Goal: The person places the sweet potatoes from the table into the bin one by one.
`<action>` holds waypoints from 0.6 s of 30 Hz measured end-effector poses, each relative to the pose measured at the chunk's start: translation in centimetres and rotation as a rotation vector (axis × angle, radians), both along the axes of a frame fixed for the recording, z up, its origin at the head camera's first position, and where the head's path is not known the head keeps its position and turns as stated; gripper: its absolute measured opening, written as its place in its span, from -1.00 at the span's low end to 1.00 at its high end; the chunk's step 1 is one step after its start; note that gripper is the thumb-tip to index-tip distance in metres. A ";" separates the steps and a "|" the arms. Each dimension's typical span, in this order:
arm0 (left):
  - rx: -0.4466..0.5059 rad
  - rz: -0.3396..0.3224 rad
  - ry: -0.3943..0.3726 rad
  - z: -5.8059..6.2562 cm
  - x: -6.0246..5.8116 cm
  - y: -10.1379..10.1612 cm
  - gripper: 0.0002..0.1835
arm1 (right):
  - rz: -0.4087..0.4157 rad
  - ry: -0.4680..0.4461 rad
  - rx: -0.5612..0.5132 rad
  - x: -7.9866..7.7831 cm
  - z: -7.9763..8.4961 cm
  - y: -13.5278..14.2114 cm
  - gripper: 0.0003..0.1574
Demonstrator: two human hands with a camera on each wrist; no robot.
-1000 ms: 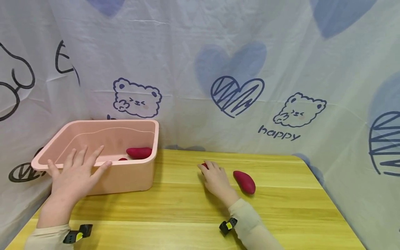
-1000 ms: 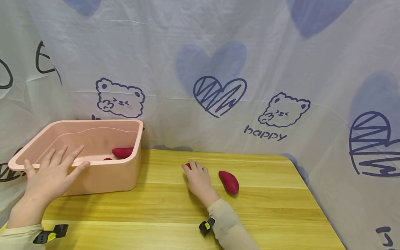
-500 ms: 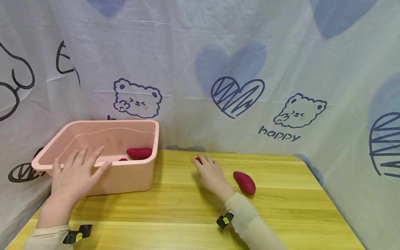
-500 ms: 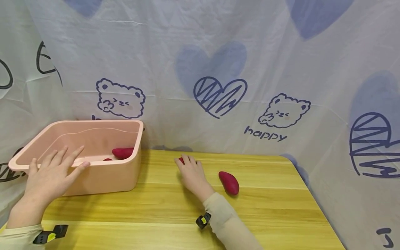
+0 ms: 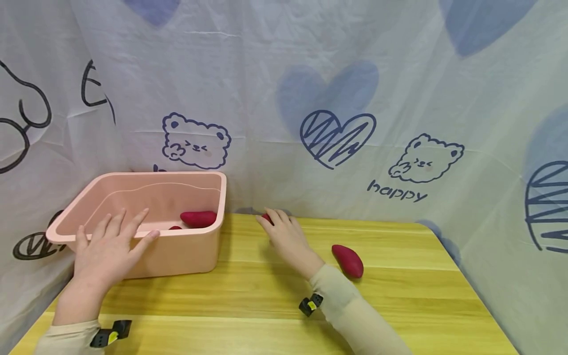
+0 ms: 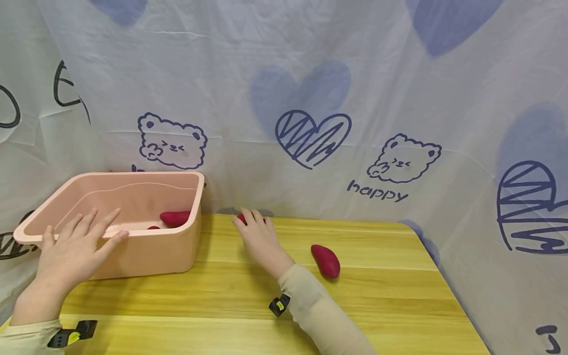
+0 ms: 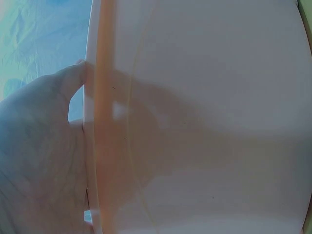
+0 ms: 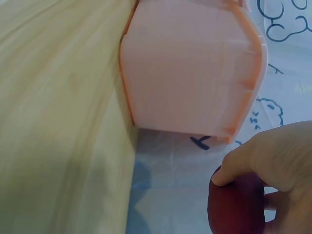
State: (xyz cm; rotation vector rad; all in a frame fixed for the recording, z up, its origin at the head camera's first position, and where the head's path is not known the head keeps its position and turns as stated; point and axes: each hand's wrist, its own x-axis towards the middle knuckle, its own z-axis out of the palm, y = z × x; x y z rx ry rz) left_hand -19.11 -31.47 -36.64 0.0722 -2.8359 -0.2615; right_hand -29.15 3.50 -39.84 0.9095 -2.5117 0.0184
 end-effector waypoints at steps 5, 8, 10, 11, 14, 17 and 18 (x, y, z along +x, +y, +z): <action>0.004 -0.001 0.001 0.0 0.0 0.1 -0.22 | 0.012 0.021 -0.021 -0.1 1.2 -0.9 -0.30; 0.007 -0.002 0.001 0.0 0.0 0.1 -0.22 | 0.017 0.027 -0.032 -0.2 1.9 -1.4 -0.30; 0.008 -0.003 -0.001 0.0 0.0 0.1 -0.22 | 0.023 0.038 -0.032 -0.3 2.4 -1.7 -0.31; 0.009 -0.004 -0.003 0.0 0.0 0.1 -0.22 | 0.026 0.047 -0.032 -0.3 2.6 -1.9 -0.32; 0.010 -0.004 -0.009 0.0 0.1 0.0 -0.22 | 0.034 0.065 -0.029 -0.4 3.2 -2.3 -0.33; 0.010 -0.003 -0.008 0.0 0.1 0.0 -0.21 | 0.043 0.076 -0.029 -0.5 3.8 -2.7 -0.33; 0.009 -0.003 -0.006 0.0 0.1 0.0 -0.21 | 0.046 0.073 -0.027 -0.5 4.0 -2.9 -0.32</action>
